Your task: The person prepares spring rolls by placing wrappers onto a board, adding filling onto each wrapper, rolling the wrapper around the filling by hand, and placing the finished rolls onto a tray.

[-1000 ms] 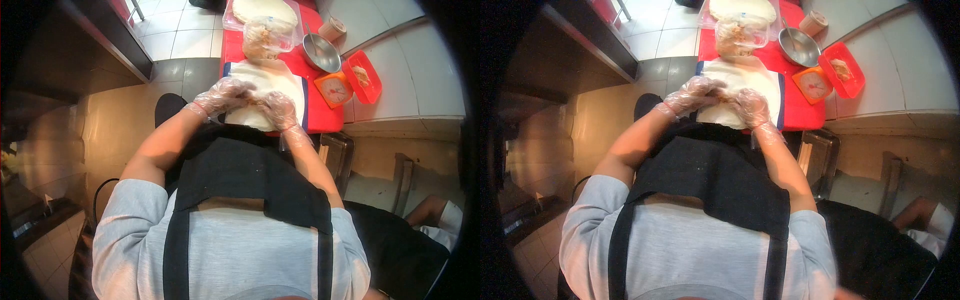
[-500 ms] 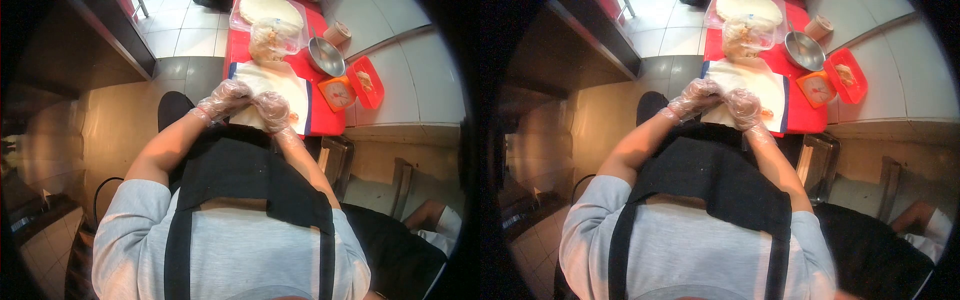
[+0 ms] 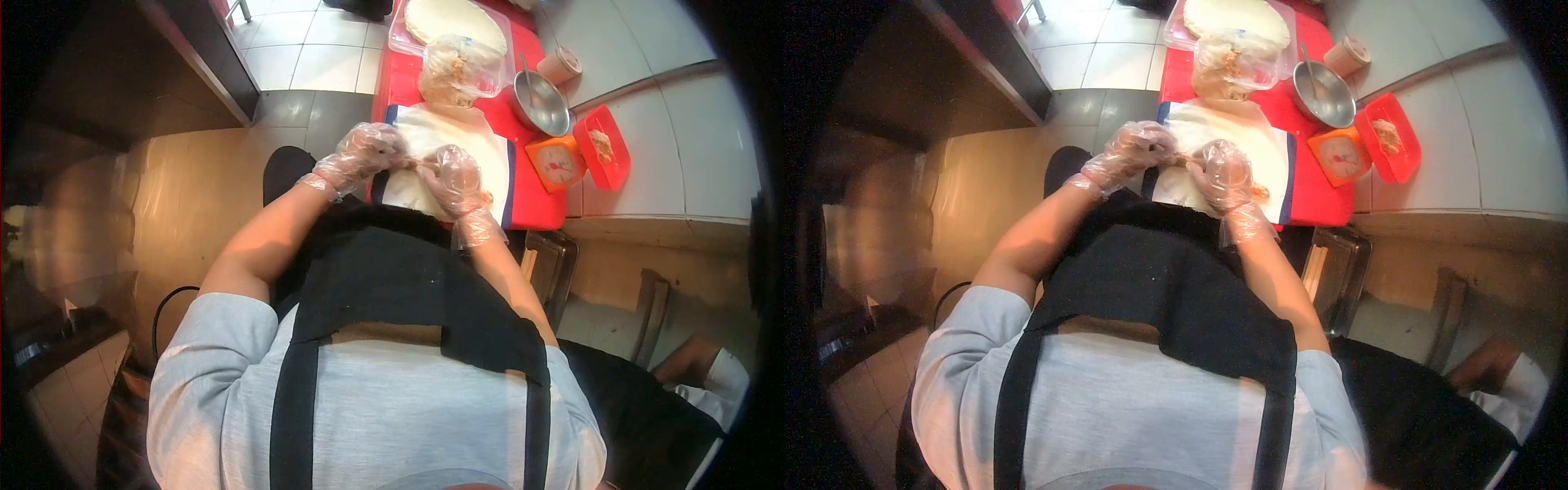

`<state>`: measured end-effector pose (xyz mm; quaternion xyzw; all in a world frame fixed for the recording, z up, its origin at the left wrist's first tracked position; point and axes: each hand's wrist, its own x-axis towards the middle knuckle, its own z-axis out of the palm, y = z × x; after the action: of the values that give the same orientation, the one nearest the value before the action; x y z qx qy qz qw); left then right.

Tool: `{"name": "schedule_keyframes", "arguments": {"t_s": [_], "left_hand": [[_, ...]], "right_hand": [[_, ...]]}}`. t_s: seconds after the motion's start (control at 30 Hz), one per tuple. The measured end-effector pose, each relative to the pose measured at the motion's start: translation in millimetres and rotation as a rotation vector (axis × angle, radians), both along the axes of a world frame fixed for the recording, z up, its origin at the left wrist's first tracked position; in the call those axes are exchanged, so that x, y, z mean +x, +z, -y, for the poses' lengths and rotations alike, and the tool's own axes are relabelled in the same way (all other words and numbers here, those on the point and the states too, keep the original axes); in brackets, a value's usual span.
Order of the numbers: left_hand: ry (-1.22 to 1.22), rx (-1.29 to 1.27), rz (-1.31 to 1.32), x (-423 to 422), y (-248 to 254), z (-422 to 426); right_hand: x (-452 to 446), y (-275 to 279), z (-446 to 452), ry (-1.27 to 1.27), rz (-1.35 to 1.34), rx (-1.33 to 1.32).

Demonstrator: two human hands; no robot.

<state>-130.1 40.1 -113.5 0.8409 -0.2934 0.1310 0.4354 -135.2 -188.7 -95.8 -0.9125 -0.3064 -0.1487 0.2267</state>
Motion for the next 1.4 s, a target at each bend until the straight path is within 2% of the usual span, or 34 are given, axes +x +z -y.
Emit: {"name": "schedule_keyframes", "arguments": {"t_s": [0.13,0.2,0.3,0.4,0.5,0.6,0.7,0.8,0.9,1.0,1.1,1.2,1.3,1.4], "left_hand": [[-0.022,-0.031,-0.142,-0.9,1.5,-6.1],[-0.037,-0.040,-0.230,-2.4,4.8,-6.6],[-0.042,0.020,-0.140,-1.1,4.0,-6.4],[-0.094,-0.094,-0.174,-7.0,12.5,0.0],[-0.034,0.005,-0.178,-5.2,2.0,4.7],[-0.072,0.040,-0.258,-5.2,14.2,3.3],[-0.094,-0.119,-0.393,-13.5,27.6,14.5],[-0.163,-0.142,-0.389,-7.0,7.3,26.1],[-0.133,-0.030,-0.450,-6.2,21.2,27.1],[-0.067,0.217,-0.297,-2.8,32.3,31.2],[-0.105,0.149,-0.243,-3.6,26.9,40.9],[-0.133,0.215,-0.297,6.2,21.5,41.6],[-0.120,0.356,-0.326,3.9,52.4,51.8],[-0.283,0.168,0.113,14.0,17.3,74.3]], "right_hand": [[6.6,5.2,-15.4,0.060,-0.060,-0.166],[9.5,-5.8,-15.9,0.074,-0.101,-0.152],[9.6,-4.9,-17.4,0.078,-0.161,-0.127],[7.4,-5.8,-14.9,0.063,-0.119,-0.091],[8.2,-11.4,-5.9,0.041,-0.141,-0.107],[8.0,1.7,-2.0,0.017,-0.217,-0.138],[4.2,11.5,10.1,-0.002,-0.211,-0.209],[0.7,1.0,28.5,-0.023,-0.182,-0.213],[-2.5,9.1,37.2,-0.041,-0.247,-0.195],[-4.6,15.6,46.5,-0.055,-0.262,-0.186],[-3.0,2.7,60.8,-0.051,-0.206,-0.192],[-7.5,10.8,67.9,-0.032,-0.179,-0.124],[-9.2,9.5,83.9,-0.057,-0.197,-0.069],[-12.1,4.9,91.5,-0.128,-0.274,-0.031]]}}
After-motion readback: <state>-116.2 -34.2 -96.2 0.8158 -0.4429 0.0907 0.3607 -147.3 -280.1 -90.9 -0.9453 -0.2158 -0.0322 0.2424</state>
